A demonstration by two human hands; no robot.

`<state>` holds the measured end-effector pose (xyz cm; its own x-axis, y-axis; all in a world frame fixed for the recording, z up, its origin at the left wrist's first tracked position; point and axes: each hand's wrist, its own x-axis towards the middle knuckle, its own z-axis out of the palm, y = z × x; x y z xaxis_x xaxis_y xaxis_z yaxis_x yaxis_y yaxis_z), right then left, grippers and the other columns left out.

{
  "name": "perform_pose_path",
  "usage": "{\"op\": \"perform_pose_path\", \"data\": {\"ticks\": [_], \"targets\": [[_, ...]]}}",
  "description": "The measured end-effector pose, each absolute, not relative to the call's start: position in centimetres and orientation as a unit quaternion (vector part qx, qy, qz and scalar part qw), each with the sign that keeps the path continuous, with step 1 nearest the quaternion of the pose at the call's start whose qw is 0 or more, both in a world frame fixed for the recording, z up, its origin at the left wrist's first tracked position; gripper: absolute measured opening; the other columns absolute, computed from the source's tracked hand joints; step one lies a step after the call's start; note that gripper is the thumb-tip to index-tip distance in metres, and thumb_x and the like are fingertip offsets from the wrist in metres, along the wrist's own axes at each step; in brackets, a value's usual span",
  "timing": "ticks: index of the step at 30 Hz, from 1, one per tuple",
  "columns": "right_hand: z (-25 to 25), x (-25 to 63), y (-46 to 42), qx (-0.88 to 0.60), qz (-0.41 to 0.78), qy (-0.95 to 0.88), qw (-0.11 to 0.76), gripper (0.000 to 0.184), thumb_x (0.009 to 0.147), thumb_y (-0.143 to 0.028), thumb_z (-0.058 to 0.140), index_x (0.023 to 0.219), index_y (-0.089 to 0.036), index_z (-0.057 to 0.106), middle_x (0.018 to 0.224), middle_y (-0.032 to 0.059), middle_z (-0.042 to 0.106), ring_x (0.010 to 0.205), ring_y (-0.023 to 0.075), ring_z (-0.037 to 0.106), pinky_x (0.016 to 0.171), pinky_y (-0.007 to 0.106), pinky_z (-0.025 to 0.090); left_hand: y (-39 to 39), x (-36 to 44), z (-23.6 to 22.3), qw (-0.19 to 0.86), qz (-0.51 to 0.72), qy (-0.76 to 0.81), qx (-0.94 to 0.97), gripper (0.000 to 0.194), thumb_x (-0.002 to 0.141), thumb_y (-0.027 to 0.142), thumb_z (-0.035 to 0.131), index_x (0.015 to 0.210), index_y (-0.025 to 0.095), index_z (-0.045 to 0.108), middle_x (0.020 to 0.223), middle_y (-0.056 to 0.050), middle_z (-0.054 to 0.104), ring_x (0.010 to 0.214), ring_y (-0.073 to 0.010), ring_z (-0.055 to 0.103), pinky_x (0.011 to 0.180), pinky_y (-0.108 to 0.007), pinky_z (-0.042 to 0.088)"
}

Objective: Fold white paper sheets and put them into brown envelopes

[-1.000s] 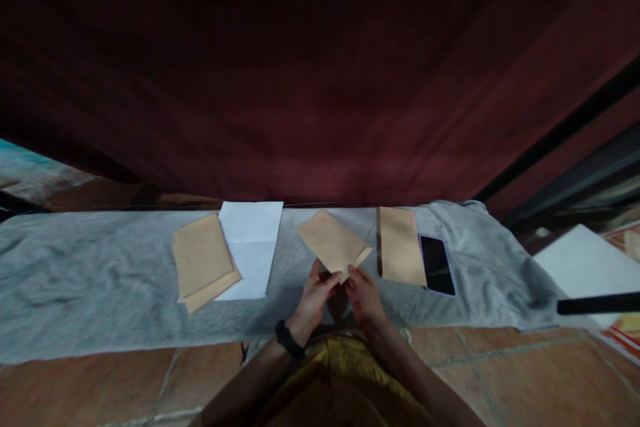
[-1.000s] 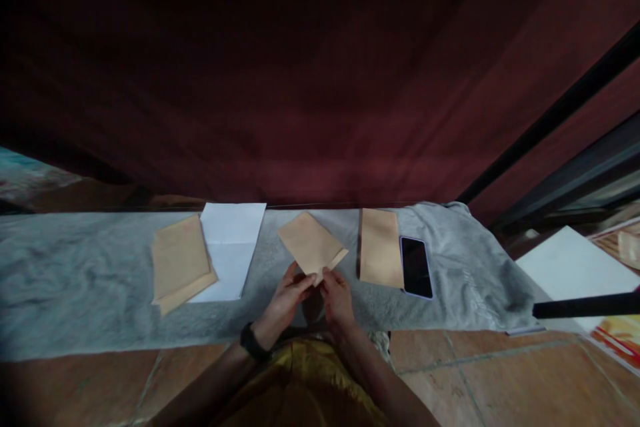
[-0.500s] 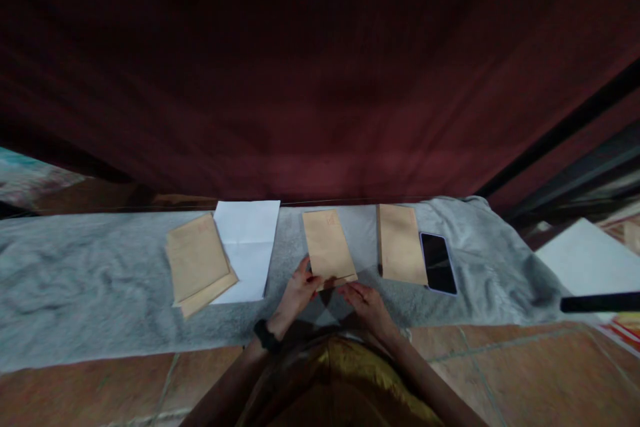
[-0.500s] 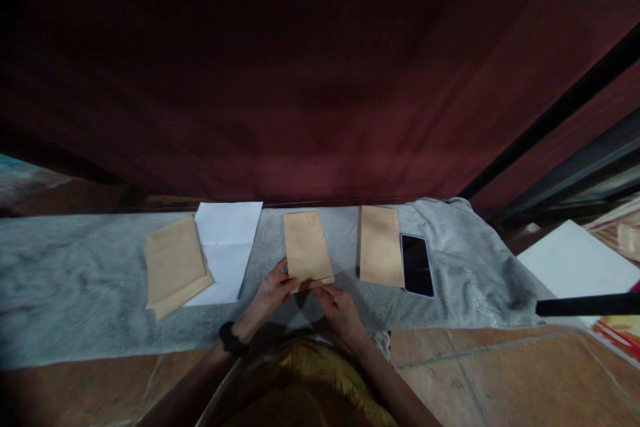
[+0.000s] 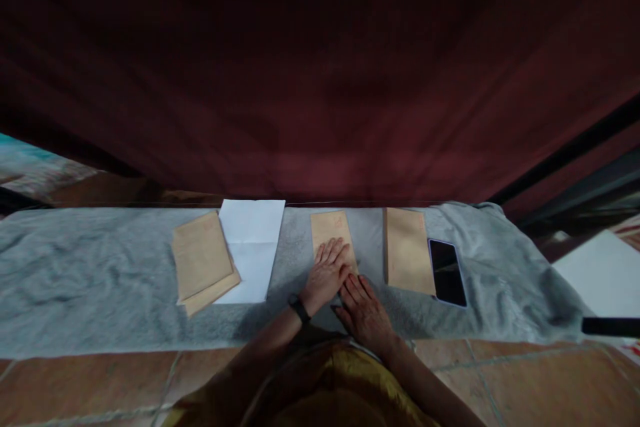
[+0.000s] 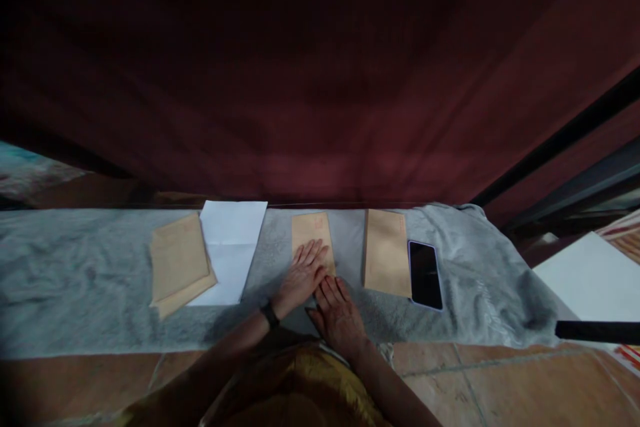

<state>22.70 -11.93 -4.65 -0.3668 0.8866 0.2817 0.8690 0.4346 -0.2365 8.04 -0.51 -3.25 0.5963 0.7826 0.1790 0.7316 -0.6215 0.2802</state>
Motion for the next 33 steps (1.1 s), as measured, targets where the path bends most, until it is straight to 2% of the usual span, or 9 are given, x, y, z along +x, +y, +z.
{"op": "perform_pose_path", "data": {"ticks": [2, 6, 12, 16, 21, 25, 29, 33], "targets": [[-4.5, 22.7, -11.9, -0.531, 0.028, -0.826, 0.184, 0.054, 0.105, -0.039, 0.050, 0.153, -0.015, 0.047, 0.154, 0.0136, 0.053, 0.147, 0.0268, 0.044, 0.124, 0.048, 0.032, 1.1, 8.9, -3.8, 0.078, 0.122, 0.435, 0.889, 0.054, 0.105, 0.039, 0.043, 0.154, 0.017, 0.042, 0.166, -0.013, 0.035, 0.155, -0.0274, 0.028, 0.126, -0.052, 0.024], [-4.1, 22.9, -11.8, -0.526, 0.030, -0.831, 0.178, 0.062, 0.105, -0.038, 0.048, 0.162, -0.018, 0.031, 0.161, 0.0121, 0.043, 0.150, 0.0257, 0.040, 0.124, 0.046, 0.033, 4.3, 9.7, -4.4, 0.062, 0.126, 0.458, 0.878, 0.059, 0.105, 0.044, 0.038, 0.157, 0.015, 0.038, 0.167, -0.014, 0.032, 0.156, -0.0269, 0.025, 0.128, -0.051, 0.019], [-4.0, 23.0, -11.7, -0.529, 0.036, -0.831, 0.168, 0.064, 0.105, -0.038, 0.048, 0.163, -0.019, 0.028, 0.163, 0.0119, 0.039, 0.149, 0.0268, 0.042, 0.123, 0.047, 0.034, 7.8, 10.1, -4.5, 0.062, 0.115, 0.501, 0.855, 0.064, 0.105, 0.048, 0.038, 0.159, 0.013, 0.035, 0.167, -0.015, 0.030, 0.157, -0.0309, 0.023, 0.128, -0.053, 0.014], [-4.0, 22.9, -11.6, -0.531, 0.036, -0.830, 0.169, 0.062, 0.105, -0.038, 0.048, 0.162, -0.020, 0.029, 0.163, 0.0111, 0.039, 0.148, 0.0270, 0.042, 0.122, 0.047, 0.034, 8.3, 10.1, -4.5, 0.066, 0.109, 0.504, 0.854, 0.062, 0.105, 0.048, 0.038, 0.158, 0.017, 0.038, 0.167, -0.013, 0.031, 0.157, -0.0324, 0.021, 0.127, -0.056, 0.012], [-4.1, 22.8, -11.7, -0.529, 0.033, -0.828, 0.183, 0.064, 0.105, -0.038, 0.049, 0.162, -0.019, 0.029, 0.161, 0.0123, 0.044, 0.147, 0.0267, 0.043, 0.122, 0.047, 0.035, 5.9, 8.9, -4.5, 0.061, 0.111, 0.466, 0.876, 0.056, 0.106, 0.044, 0.037, 0.158, 0.025, 0.040, 0.167, -0.007, 0.034, 0.157, -0.0280, 0.022, 0.128, -0.054, 0.014], [-4.2, 22.8, -11.7, -0.527, 0.035, -0.829, 0.184, 0.059, 0.105, -0.038, 0.051, 0.159, -0.021, 0.037, 0.159, 0.0122, 0.047, 0.148, 0.0270, 0.043, 0.122, 0.048, 0.035, 3.0, 7.5, -4.7, 0.054, 0.125, 0.441, 0.887, 0.053, 0.105, 0.041, 0.042, 0.156, 0.030, 0.042, 0.166, -0.003, 0.035, 0.157, -0.0270, 0.024, 0.128, -0.055, 0.015], [-4.0, 22.9, -11.7, -0.521, 0.039, -0.834, 0.175, 0.050, 0.103, -0.037, 0.054, 0.152, -0.024, 0.050, 0.163, 0.0119, 0.040, 0.148, 0.0284, 0.042, 0.121, 0.049, 0.036, 0.6, 6.5, -5.1, 0.055, 0.135, 0.445, 0.883, 0.053, 0.105, 0.038, 0.043, 0.156, 0.025, 0.041, 0.167, -0.008, 0.034, 0.156, -0.0272, 0.025, 0.127, -0.057, 0.020], [-3.5, 22.9, -11.7, -0.520, 0.031, -0.835, 0.175, 0.049, 0.102, -0.035, 0.057, 0.151, -0.028, 0.051, 0.164, 0.0112, 0.038, 0.147, 0.0277, 0.043, 0.120, 0.049, 0.037, -1.2, 5.8, -5.4, 0.091, 0.195, 0.499, 0.839, 0.053, 0.104, 0.033, 0.045, 0.154, 0.015, 0.042, 0.167, -0.018, 0.031, 0.156, -0.0307, 0.027, 0.123, -0.056, 0.030]]}}
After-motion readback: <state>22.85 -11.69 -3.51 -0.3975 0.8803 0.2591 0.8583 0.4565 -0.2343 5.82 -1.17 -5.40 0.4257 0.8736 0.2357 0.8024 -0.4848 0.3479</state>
